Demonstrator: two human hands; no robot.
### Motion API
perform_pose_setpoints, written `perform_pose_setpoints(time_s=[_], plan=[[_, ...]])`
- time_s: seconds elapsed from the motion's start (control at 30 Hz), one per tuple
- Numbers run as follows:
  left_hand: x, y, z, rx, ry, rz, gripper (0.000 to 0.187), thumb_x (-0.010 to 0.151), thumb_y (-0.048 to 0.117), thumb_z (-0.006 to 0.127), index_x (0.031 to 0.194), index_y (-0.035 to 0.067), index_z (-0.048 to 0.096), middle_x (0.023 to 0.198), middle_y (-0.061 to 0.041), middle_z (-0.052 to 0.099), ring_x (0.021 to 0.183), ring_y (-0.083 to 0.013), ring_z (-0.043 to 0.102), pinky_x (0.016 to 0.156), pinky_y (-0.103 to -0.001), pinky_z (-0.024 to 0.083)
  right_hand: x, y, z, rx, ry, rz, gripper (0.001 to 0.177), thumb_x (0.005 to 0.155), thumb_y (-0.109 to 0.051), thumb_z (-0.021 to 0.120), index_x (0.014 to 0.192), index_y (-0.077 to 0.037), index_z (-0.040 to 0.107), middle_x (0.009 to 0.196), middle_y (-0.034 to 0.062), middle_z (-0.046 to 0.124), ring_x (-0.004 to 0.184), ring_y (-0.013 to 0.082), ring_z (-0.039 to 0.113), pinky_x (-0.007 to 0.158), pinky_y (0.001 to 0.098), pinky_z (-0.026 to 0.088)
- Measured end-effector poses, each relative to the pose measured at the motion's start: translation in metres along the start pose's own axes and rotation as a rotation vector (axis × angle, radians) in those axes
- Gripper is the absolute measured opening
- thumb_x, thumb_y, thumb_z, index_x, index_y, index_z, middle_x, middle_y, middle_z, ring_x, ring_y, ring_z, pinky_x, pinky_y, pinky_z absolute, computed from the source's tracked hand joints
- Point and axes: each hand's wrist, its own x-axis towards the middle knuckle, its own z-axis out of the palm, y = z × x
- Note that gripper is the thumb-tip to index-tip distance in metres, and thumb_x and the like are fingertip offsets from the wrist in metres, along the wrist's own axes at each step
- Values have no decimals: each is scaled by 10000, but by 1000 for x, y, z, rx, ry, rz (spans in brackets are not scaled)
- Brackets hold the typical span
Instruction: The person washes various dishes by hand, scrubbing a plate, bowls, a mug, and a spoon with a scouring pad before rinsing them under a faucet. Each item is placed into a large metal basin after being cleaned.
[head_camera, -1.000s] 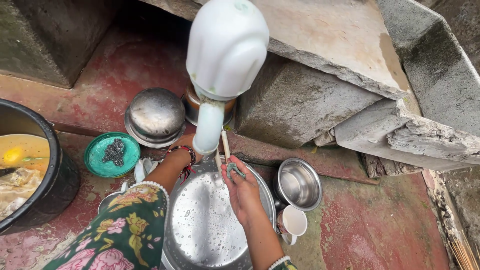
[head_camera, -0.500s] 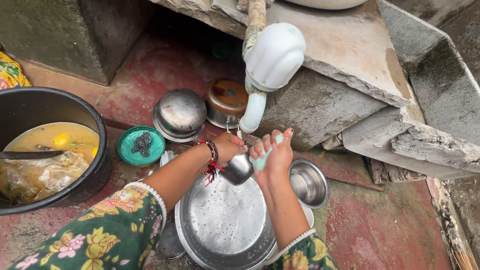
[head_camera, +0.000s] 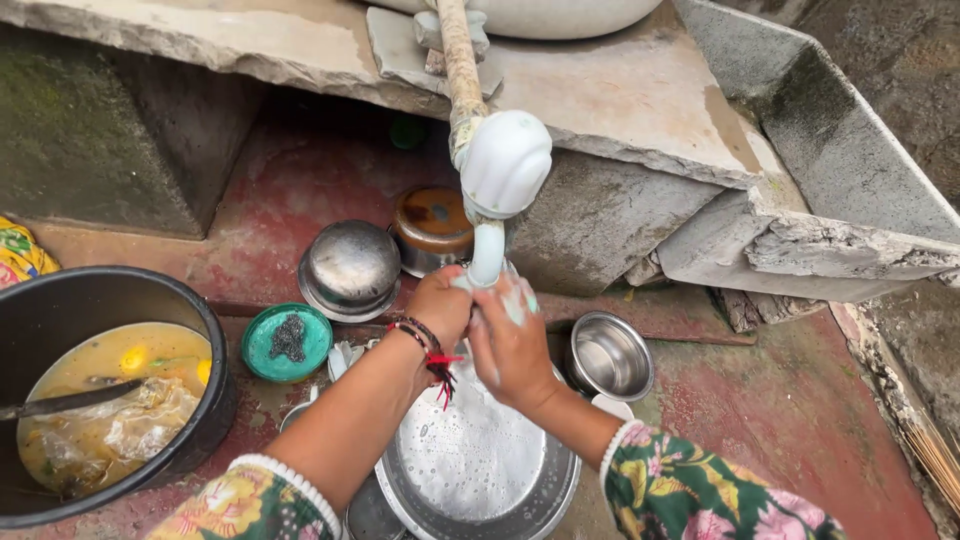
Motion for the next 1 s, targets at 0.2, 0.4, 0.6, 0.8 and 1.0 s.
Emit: perform_pose_setpoints(time_s=[0.2, 0.4, 0.6, 0.8, 1.0], plan=[[-25, 17, -7, 727, -10, 404, 402, 844, 47, 542, 1232, 69, 648, 1053, -63, 743, 957, -125, 698, 831, -267, 517, 18, -20, 7, -71, 244, -91, 372, 757, -69, 587, 1118, 14, 612, 1162, 253, 625, 1200, 450, 563, 1162, 629, 293], [-58, 41, -4, 828, 455, 291, 323, 1014, 296, 531, 1086, 101, 778, 937, -108, 708, 802, -165, 625, 805, -355, 482, 35, 33, 29, 935, 71, 745, 301, 1041, -219, 484, 1034, 11, 679, 965, 117, 707, 895, 230, 653, 834, 385, 516], [-55, 57, -29, -31, 408, 179, 301, 929, 309, 627, 1005, 52, 765, 952, -85, 737, 911, -232, 674, 841, -383, 520, 37, -47, 29, 1369, 604, 1371, 311, 1012, -323, 425, 1061, -102, 639, 957, 5, 710, 898, 148, 673, 802, 345, 558], [-73, 44, -15, 187, 690, 348, 522, 972, 577, 499, 1150, 138, 717, 1120, -85, 740, 1077, -253, 671, 978, -346, 474, -5, -33, 59, 990, 349, 962, 458, 1164, -373, 493, 1142, 72, 598, 1009, 99, 513, 925, 207, 420, 857, 405, 412], [-102, 48, -12, 145, -30, -100, 852, 725, 405, 795, 1465, 404, 373, 1418, -21, 580, 1273, -253, 589, 908, -632, 536, 22, -17, 31, 1367, 67, 964, 617, 1065, -531, 325, 1380, -27, 490, 1247, 123, 625, 1154, 219, 596, 1029, 390, 473]])
